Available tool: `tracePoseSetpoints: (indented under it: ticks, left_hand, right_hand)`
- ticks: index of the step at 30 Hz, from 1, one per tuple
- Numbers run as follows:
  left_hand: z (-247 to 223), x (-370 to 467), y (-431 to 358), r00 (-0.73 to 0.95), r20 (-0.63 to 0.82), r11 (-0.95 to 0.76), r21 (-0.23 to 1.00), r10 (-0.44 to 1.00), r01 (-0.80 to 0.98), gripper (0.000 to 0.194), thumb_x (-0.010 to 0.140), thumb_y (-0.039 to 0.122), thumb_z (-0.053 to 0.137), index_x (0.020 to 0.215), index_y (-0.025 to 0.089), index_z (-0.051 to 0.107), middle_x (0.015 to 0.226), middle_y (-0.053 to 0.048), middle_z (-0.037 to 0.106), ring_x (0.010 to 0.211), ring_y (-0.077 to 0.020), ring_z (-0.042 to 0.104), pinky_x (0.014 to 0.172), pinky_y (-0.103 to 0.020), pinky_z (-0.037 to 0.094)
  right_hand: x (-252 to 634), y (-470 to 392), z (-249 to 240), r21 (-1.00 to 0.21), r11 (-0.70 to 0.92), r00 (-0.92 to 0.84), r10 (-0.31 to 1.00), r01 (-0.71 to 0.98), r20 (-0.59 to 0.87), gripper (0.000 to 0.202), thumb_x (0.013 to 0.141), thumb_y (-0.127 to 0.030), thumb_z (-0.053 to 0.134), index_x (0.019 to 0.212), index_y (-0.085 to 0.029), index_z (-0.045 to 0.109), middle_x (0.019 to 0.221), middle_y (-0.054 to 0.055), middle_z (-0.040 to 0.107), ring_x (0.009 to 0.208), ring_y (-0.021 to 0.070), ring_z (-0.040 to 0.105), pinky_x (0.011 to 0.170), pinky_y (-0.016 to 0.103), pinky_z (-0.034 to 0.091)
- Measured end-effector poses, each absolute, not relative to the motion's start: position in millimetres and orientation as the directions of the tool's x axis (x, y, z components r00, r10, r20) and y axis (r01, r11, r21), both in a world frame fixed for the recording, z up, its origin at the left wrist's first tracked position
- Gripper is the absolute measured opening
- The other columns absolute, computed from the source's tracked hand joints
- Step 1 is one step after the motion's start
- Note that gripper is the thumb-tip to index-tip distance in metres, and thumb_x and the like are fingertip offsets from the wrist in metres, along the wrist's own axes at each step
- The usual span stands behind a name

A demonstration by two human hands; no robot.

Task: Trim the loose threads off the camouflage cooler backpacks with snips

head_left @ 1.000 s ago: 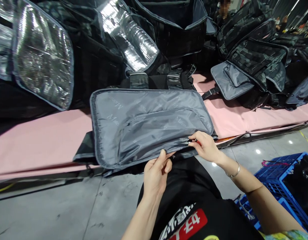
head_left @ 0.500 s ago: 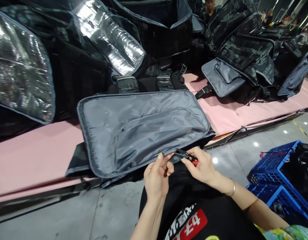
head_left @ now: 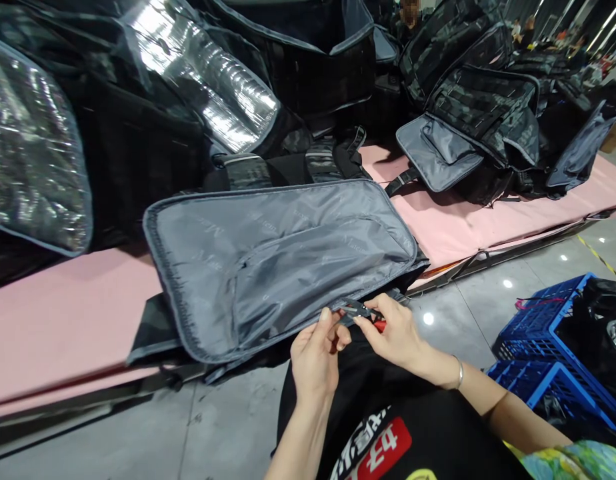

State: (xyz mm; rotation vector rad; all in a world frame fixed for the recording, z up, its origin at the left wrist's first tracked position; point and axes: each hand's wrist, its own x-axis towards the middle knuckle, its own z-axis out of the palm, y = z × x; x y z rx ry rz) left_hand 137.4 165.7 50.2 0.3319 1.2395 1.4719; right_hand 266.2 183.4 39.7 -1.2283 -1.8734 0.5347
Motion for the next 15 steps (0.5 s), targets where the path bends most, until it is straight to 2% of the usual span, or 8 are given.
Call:
tracePoseSetpoints:
  ticks: [3, 8, 11, 15]
  left_hand:
    - [49.0, 136.7, 165.6, -0.333, -0.423, 0.185, 0.809, 0.843, -0.558, 0.034, 0.062, 0.041, 0.074, 0.063, 0.009, 0.062, 0.086, -0.014, 0.070, 0.045, -0.0067, 0.046, 0.043, -0.022, 0.027]
    - [51.4, 135.7, 164.9, -0.331, -0.417, 0.162, 0.794, 0.847, -0.585, 0.033, 0.067, 0.042, 0.069, 0.067, 0.010, 0.061, 0.089, -0.017, 0.071, 0.044, -0.0091, 0.048, 0.044, -0.024, 0.028]
    - [53.0, 134.7, 164.2, -0.322, -0.412, 0.164, 0.795, 0.853, -0.584, 0.032, 0.067, 0.041, 0.068, 0.068, 0.010, 0.060, 0.091, -0.018, 0.070, 0.045, -0.0093, 0.047, 0.044, -0.024, 0.028]
    - [53.0, 133.9, 163.5, -0.312, -0.405, 0.167, 0.799, 0.860, -0.577, 0.031, 0.068, 0.040, 0.068, 0.066, 0.011, 0.058, 0.094, -0.019, 0.070, 0.045, -0.0086, 0.047, 0.045, -0.024, 0.029]
  right_hand:
    - [267.0, 183.7, 32.3, -0.776, 0.386, -0.089, 0.913, 0.498, 0.397, 0.015, 0.084, -0.033, 0.053, 0.089, -0.019, 0.054, 0.073, 0.002, 0.062, 0.065, 0.0139, 0.061, 0.062, 0.024, 0.049]
    - [261.3, 179.3, 20.4, -0.854, 0.327, 0.014, 0.932, 0.404, 0.363, 0.018, 0.083, -0.034, 0.055, 0.091, -0.018, 0.053, 0.073, 0.002, 0.062, 0.063, 0.0137, 0.061, 0.060, 0.024, 0.050]
    - [257.6, 176.7, 16.1, -0.849, 0.329, 0.037, 0.926, 0.414, 0.377, 0.019, 0.084, -0.035, 0.053, 0.092, -0.018, 0.052, 0.072, 0.002, 0.064, 0.062, 0.0135, 0.062, 0.059, 0.024, 0.051]
    - [256.0, 177.0, 8.8, -0.775, 0.388, 0.025, 0.887, 0.499, 0.460, 0.021, 0.087, -0.037, 0.050, 0.095, -0.018, 0.053, 0.074, 0.004, 0.066, 0.062, 0.0149, 0.065, 0.058, 0.025, 0.052]
